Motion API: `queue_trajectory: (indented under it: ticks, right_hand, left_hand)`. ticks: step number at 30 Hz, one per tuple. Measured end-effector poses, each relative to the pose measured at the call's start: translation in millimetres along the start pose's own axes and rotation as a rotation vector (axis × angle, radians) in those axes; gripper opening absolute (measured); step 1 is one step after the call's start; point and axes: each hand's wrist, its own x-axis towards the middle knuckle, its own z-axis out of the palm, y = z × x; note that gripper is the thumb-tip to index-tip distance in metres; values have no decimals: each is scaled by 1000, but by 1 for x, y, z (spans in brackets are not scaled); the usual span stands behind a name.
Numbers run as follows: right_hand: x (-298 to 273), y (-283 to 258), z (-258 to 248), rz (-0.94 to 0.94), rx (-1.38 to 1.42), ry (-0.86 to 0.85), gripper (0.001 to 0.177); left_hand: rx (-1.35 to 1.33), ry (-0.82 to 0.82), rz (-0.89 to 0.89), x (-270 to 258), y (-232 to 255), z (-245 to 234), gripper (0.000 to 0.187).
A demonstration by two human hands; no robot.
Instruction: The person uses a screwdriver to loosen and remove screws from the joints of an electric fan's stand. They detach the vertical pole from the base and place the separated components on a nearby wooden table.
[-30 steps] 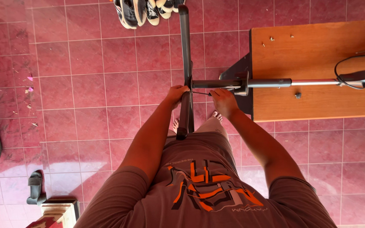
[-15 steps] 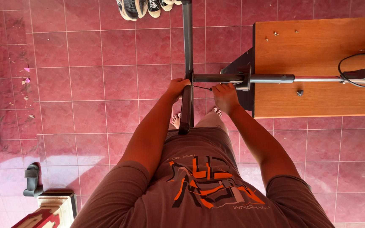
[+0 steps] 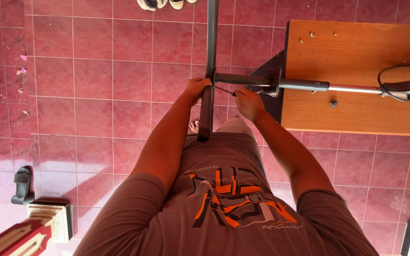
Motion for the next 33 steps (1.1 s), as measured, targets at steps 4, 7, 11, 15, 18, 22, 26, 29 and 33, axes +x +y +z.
queue_trajectory:
  ticks: [4,7,11,15,18,22,26,29,33]
  right_hand:
    - [5,-9,-5,-82,-87,174,22]
    - [11,-15,-11,-81,-129,150,22]
    - [12,-19,-15,-47,-199,123,16]
    - [8,-21,-10,-18,-65,151,16]
    - [5,-25,-4,107,-44,129,18]
    - [0,-27,-1,254,-11,141,19]
    - [8,-34,12,449,272,172,20]
    - [31,-40,36,459,548,81,18]
    - [49,-34,60,616,565,195,27]
  left_hand:
    - [-15,-18,66,-8,0,2,23]
    - [11,12,41,-11,5,4,23]
    - [19,21,28,-17,7,7,23]
    - [24,32,19,-24,9,10,22]
    - [-22,38,29,-26,12,14,22]
    - [-46,65,9,-28,12,21,21]
    - [-63,92,27,-30,13,29,22]
    - [-81,109,19,-33,14,38,23]
    - [-79,101,17,-40,22,41,21]
